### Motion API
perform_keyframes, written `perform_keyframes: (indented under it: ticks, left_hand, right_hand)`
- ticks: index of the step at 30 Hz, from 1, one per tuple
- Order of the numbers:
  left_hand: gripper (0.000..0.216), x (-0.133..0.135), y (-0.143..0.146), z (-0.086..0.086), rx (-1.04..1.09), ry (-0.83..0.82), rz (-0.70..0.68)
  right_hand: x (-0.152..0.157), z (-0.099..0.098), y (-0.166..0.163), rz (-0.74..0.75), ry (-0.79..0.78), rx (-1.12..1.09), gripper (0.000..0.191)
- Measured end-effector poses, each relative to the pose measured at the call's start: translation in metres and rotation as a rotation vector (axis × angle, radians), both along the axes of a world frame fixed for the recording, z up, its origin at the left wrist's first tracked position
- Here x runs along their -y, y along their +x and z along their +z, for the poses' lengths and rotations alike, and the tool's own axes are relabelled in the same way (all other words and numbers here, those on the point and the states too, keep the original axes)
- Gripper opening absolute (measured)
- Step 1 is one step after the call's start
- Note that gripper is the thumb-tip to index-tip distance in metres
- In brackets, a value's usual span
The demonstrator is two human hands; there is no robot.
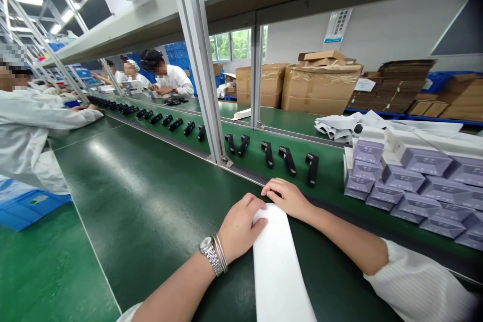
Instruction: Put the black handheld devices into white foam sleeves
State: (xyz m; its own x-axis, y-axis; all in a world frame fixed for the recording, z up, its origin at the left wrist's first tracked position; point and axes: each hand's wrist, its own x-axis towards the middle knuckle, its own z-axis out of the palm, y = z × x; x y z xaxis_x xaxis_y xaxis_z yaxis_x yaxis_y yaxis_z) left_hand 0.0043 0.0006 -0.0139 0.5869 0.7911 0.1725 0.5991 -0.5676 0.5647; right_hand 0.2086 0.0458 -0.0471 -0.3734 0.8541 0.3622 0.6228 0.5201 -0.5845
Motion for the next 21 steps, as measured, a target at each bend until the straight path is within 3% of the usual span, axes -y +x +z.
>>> perform_keyframes:
  ticks: [11,14,16,19,21]
  left_hand:
    - [0.022,0.001,0.002,0.002,0.002,0.004,0.001]
    - [0.022,0.000,0.000,0.002,-0.008,-0.003,0.043]
    - [0.026,-0.002,-0.001,0.001,-0.014,-0.010,0.112]
    - [0.034,-0.006,-0.003,-0.001,-0.024,-0.039,0.197]
    - [0.029,-0.009,-0.002,-0.002,-0.045,-0.061,0.217]
  right_hand:
    - [0.002,0.000,-0.001,-0.001,0.010,0.003,0.022]
    - [0.002,0.008,0.003,0.006,0.038,0.013,0.022]
    - [-0.002,0.019,0.012,-0.093,0.131,0.068,0.023]
    - [-0.011,0.035,0.037,-0.438,0.284,0.268,0.019]
    - [-0.020,0.038,0.059,-0.628,0.254,0.378,0.030]
